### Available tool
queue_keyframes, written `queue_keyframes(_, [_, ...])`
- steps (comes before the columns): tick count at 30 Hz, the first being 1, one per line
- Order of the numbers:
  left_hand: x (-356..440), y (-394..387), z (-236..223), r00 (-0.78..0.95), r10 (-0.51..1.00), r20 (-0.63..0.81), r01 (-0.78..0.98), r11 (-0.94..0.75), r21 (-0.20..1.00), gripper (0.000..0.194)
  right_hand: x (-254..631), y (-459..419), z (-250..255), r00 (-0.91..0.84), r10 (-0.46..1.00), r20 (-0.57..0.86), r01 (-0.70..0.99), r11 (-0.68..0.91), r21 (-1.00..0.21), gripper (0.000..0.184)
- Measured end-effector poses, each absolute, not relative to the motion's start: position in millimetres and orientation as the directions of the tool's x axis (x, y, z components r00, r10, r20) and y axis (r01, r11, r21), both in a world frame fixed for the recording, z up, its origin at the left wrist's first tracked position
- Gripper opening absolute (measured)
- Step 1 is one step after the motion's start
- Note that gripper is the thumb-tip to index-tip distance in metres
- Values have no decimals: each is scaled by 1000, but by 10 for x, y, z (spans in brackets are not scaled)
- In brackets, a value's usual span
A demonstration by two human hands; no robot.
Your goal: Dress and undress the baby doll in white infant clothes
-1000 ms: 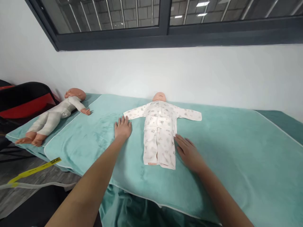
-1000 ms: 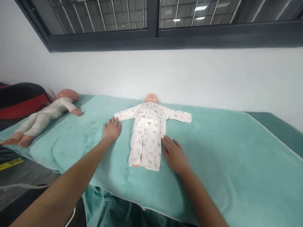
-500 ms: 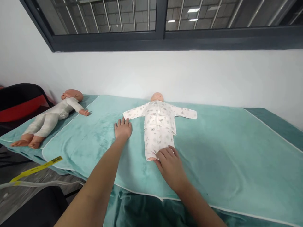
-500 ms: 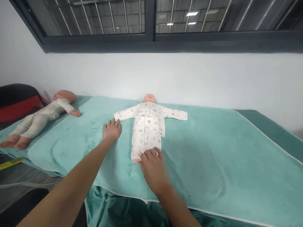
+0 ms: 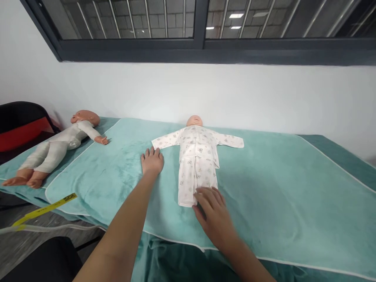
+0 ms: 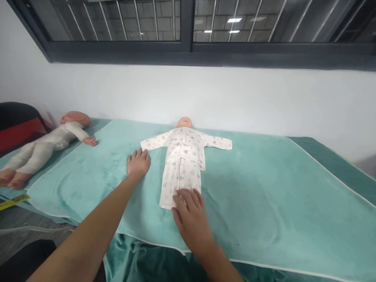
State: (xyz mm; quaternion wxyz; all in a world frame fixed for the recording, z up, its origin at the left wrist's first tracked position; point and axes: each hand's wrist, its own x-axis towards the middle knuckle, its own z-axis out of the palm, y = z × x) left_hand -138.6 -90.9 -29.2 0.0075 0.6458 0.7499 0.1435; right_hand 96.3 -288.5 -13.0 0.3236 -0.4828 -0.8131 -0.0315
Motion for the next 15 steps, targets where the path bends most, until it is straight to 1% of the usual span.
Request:
queue_keyframes(2, [-1386, -903, -301, -168, 968, 187, 967, 125, 223, 54, 1089, -2888, -218, -240, 780, 577, 831, 473, -294, 29])
queue_keyframes(4, [-1382, -896, -308, -173, 965, 198, 967, 128, 221, 53, 1211, -2876, -290, -173, 799, 575, 829, 433, -353, 28])
queue_keyframes(6, [-1375, -892, -310, -179, 962, 205, 966, 133, 220, 53, 1308, -2869, -331, -150, 810, 566, 807, 432, -404, 24])
queue_keyframes(9, [-1365, -889, -307, -184, 961, 207, 966, 138, 218, 52, 1389, -2892, -334, -177, 814, 552, 775, 462, -432, 19])
queue_keyframes(12, [-1358, -890, -304, -182, 958, 220, 968, 135, 211, 51, 1404, -2920, -261, -229, 830, 509, 755, 482, -445, 19])
queue_keyframes(15, [-1349, -890, -306, -186, 953, 241, 969, 137, 205, 50, 1354, -2914, -37, -225, 847, 482, 708, 482, -516, 16])
